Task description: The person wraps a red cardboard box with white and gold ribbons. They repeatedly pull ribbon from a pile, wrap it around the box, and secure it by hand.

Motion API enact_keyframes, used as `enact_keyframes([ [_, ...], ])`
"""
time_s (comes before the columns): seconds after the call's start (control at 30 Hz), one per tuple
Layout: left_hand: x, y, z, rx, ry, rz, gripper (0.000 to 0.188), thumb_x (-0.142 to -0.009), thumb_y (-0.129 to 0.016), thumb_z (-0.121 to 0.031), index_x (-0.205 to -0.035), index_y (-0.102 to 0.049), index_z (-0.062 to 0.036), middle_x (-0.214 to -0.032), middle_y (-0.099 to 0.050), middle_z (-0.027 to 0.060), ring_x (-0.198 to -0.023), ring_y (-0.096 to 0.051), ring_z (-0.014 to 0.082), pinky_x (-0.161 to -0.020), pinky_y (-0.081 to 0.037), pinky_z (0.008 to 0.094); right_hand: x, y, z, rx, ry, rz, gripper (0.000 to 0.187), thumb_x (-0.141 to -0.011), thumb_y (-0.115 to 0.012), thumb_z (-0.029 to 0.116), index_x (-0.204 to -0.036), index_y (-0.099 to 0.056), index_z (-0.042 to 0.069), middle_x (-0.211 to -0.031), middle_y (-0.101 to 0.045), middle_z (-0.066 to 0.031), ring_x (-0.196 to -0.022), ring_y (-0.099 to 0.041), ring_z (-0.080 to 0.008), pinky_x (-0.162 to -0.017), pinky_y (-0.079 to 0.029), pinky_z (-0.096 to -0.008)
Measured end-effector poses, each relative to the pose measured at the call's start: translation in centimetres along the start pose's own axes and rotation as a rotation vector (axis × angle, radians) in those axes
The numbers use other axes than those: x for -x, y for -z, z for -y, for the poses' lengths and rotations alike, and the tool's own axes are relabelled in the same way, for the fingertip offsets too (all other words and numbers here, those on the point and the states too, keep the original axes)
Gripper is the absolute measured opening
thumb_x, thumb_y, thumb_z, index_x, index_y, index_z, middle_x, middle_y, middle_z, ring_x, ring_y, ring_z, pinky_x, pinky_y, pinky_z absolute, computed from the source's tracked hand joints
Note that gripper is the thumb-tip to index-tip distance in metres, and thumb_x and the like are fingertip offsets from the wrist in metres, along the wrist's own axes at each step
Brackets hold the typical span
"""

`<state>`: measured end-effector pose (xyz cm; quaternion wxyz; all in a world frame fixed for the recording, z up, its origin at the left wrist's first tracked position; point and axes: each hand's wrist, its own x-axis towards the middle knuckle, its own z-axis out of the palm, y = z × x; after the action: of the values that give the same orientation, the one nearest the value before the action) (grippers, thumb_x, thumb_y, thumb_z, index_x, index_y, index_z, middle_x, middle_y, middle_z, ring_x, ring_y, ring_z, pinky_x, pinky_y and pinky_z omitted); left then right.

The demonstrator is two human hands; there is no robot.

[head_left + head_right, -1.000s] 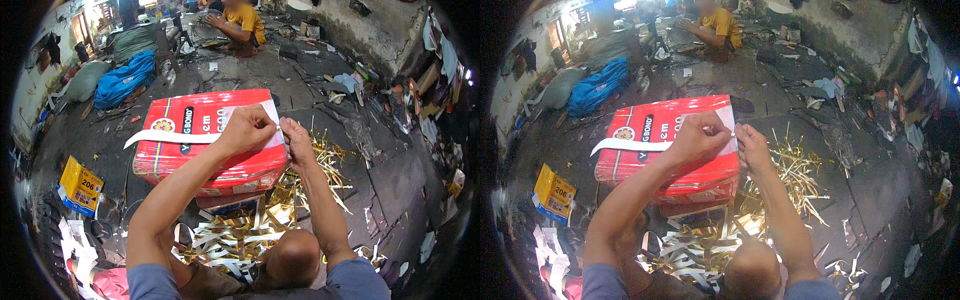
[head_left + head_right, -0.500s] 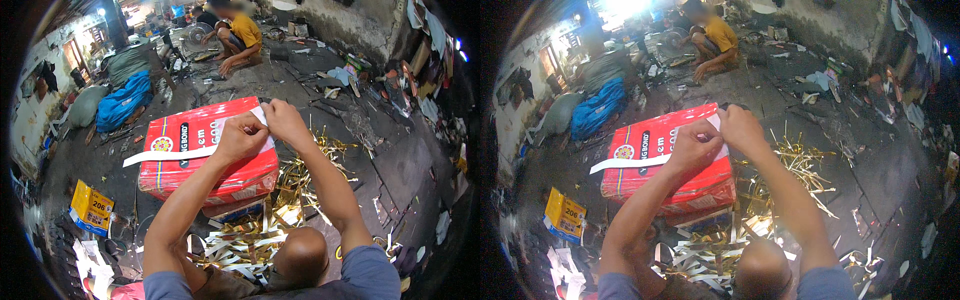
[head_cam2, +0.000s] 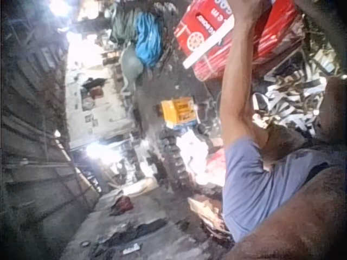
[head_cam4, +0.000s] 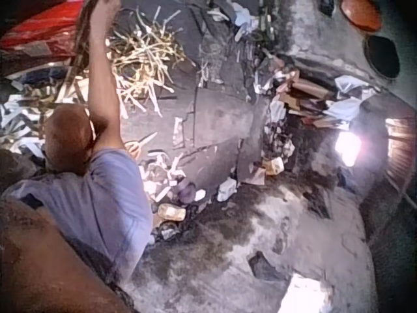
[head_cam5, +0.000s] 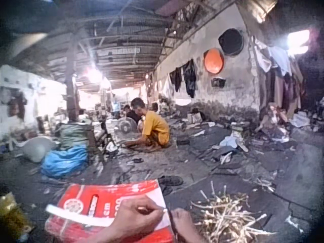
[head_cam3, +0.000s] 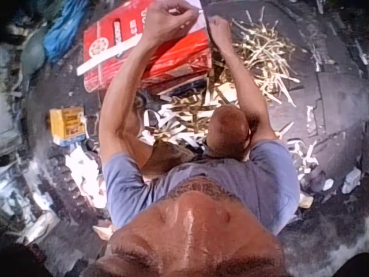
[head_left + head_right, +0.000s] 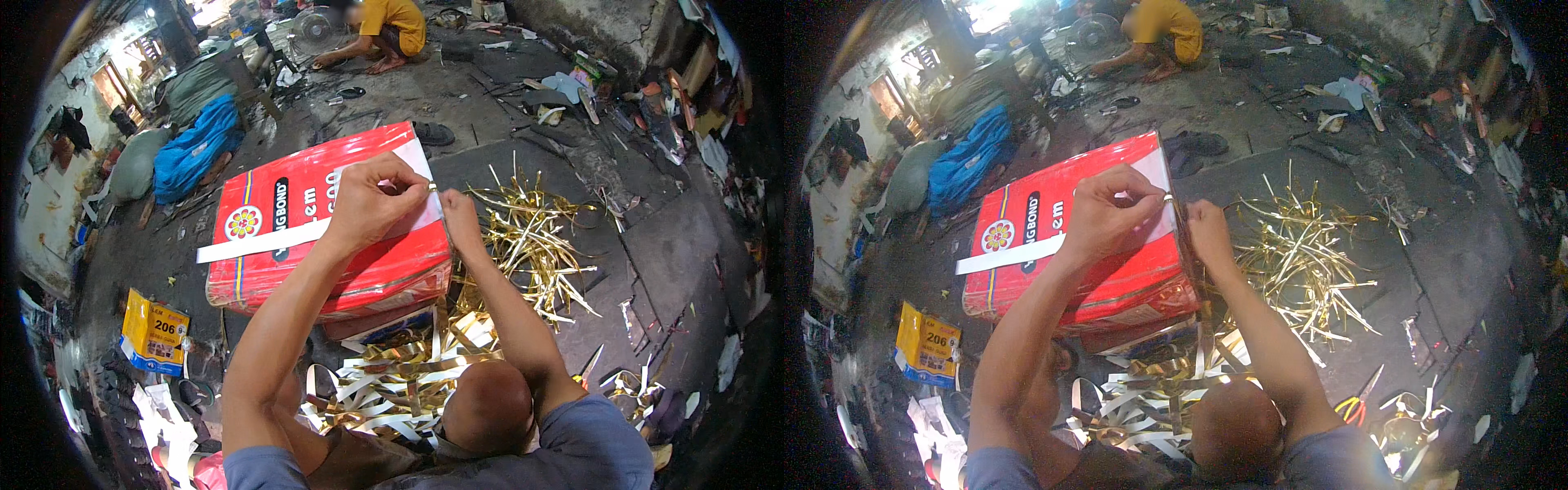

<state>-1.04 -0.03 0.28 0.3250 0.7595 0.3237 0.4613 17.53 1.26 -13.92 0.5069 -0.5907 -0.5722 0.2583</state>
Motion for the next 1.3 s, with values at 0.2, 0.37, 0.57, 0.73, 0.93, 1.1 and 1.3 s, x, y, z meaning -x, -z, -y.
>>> enact_keyframes([
  [0.2, -0.4, -1.1, 0.2, 0.092, 0.041, -0.009, 0.004, -0.085, -0.077, -0.004, -0.082, -0.077, -0.0011, -0.083, -0.071, 0.0021, -0.074, -0.063, 0.0057, -0.063, -0.050, 0.0237, 11.7, -2.1, -21.2, 0.358, -0.404, 0.332, 0.032, -0.085, -0.076, 0.021, -0.114, -0.078, 0.009, -0.092, -0.075, -0.0193, -0.082, -0.071, -0.0336, -0.073, -0.054, -0.0452],
  [0.37, -0.3, -0.8, -0.3, 0.038, -0.004, 0.016, 0.005, -0.085, -0.077, -0.001, -0.088, -0.080, -0.0021, -0.085, -0.072, 0.0027, -0.078, -0.065, 0.0077, -0.065, -0.051, 0.0224, 15.1, -4.0, -22.5, 0.275, -0.214, 0.094, 0.024, -0.091, -0.066, 0.023, -0.092, -0.075, 0.001, -0.089, -0.073, -0.0247, -0.083, -0.070, -0.0442, -0.074, -0.055, -0.0486],
  [0.57, 0.2, 0.0, -0.3, 0.063, 0.050, 0.015, 0.007, -0.084, -0.076, 0.000, -0.089, -0.080, -0.0030, -0.087, -0.073, 0.0032, -0.078, -0.065, 0.0075, -0.066, -0.050, 0.0224, 14.1, -4.7, -25.1, 0.372, -0.381, 0.075, 0.024, -0.089, -0.062, 0.016, -0.079, -0.070, -0.005, -0.082, -0.069, -0.0287, -0.079, -0.069, -0.0476, -0.071, -0.056, -0.0514],
  [0.73, -0.6, -0.6, -0.1, -0.092, -0.127, 0.038, 0.009, -0.084, -0.076, 0.001, -0.091, -0.080, -0.0024, -0.086, -0.073, 0.0048, -0.079, -0.067, 0.0109, -0.067, -0.051, 0.0239, 13.1, -5.4, -29.0, 0.424, -0.503, 0.163, 0.022, -0.086, -0.065, 0.015, -0.077, -0.071, -0.004, -0.085, -0.071, -0.0266, -0.077, -0.073, -0.0420, -0.068, -0.057, -0.0514],
  [0.93, -0.3, -0.9, -1.5, -0.312, -0.442, 0.032, 0.016, -0.084, -0.074, 0.004, -0.096, -0.079, -0.0046, -0.090, -0.073, 0.0096, -0.078, -0.071, 0.0208, -0.069, -0.057, 0.0326, 13.9, -5.2, -33.0, 0.442, -0.524, 0.071, 0.020, -0.085, -0.065, 0.016, -0.077, -0.074, -0.001, -0.081, -0.073, -0.0229, -0.081, -0.075, -0.0366, -0.070, -0.058, -0.0507],
  [1.1, 0.6, 0.8, -0.6, -0.435, -0.551, 0.058, 0.024, -0.083, -0.079, 0.004, -0.105, -0.078, -0.0049, -0.096, -0.071, 0.0098, -0.080, -0.070, 0.0231, -0.068, -0.057, 0.0329, 14.6, -4.3, -32.4, 0.759, -0.175, 0.297, 0.018, -0.080, -0.071, 0.021, -0.083, -0.079, 0.005, -0.086, -0.075, -0.0217, -0.085, -0.075, -0.0381, -0.076, -0.060, -0.0498],
  [1.3, 0.7, 0.4, 0.3, -0.427, -0.482, 0.090, 0.020, -0.089, -0.074, -0.003, -0.107, -0.079, -0.0060, -0.100, -0.071, 0.0107, -0.084, -0.070, 0.0274, -0.074, -0.057, 0.0379, 15.3, -2.8, -32.9, 0.749, -0.412, 0.206, 0.032, -0.084, -0.077, 0.028, -0.103, -0.077, 0.002, -0.100, -0.076, -0.0236, -0.093, -0.075, -0.0415, -0.082, -0.061, -0.0509],
])
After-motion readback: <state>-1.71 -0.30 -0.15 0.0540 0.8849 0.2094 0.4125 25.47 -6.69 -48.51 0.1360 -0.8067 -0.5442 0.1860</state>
